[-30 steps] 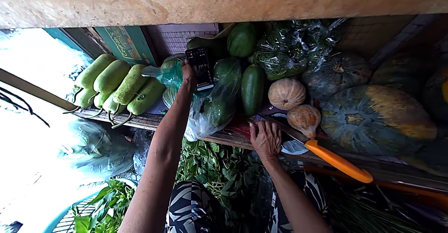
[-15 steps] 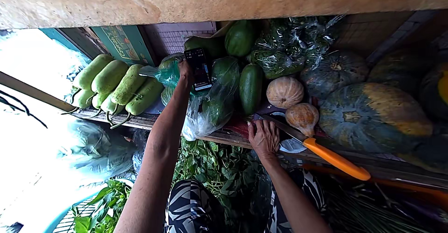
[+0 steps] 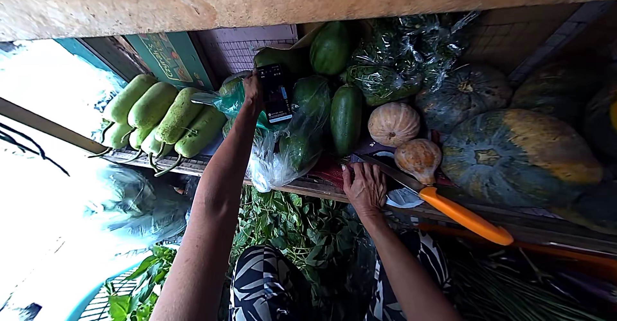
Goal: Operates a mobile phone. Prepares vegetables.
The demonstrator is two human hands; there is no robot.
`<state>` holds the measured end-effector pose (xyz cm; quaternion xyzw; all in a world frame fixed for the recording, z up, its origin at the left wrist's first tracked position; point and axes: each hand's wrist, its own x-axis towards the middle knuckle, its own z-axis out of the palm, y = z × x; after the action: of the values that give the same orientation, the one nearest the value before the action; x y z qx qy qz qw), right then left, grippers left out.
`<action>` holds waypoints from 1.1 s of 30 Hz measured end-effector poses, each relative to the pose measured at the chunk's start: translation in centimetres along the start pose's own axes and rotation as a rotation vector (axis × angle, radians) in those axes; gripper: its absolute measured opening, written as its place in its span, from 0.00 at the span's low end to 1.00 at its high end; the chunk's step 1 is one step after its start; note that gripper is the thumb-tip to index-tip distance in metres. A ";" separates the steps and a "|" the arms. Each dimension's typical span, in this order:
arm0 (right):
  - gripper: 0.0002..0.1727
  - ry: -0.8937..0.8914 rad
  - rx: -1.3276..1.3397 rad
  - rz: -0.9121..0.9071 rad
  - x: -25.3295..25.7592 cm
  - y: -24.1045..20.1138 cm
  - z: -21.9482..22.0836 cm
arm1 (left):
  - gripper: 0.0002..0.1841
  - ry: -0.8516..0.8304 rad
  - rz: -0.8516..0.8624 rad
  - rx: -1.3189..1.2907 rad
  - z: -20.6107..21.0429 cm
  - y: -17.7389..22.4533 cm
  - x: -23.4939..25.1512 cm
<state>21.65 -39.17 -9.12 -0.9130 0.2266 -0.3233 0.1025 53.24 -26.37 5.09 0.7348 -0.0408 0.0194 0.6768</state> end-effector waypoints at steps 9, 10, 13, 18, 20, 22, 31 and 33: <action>0.24 -0.019 0.003 0.012 0.1 -0.1 -0.2 | 0.25 -0.024 0.108 0.149 -0.3 0.9 0.5; 0.24 -0.015 0.002 0.011 0.0 -0.1 -0.2 | 0.27 -0.033 0.110 0.140 -0.3 1.1 0.5; 0.25 -0.015 0.003 0.014 0.0 -0.1 -0.2 | 0.28 -0.042 0.131 0.145 -0.3 1.4 0.8; 0.24 -0.008 0.005 0.015 0.0 -0.1 0.0 | 0.29 -0.032 0.204 0.219 -0.6 2.3 0.6; 0.23 -0.019 0.006 0.023 -0.1 -0.1 0.0 | 0.28 -0.028 0.273 0.231 -0.7 2.8 -0.2; 0.22 -0.038 0.017 0.030 -0.2 -0.1 -0.1 | 0.26 -0.045 0.360 0.212 -1.2 3.5 -2.6; 0.21 -0.198 0.097 0.067 0.3 -0.4 -1.4 | 0.21 -0.067 0.360 0.139 -13.3 -0.8 -25.8; 0.19 -0.217 0.188 0.074 0.3 0.0 -1.5 | 0.19 0.039 0.273 0.123 -16.5 -2.8 -30.6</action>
<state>20.92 -39.39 -7.78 -0.9200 0.2165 -0.2385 0.2232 23.41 -8.70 1.08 0.7619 -0.1260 0.1283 0.6223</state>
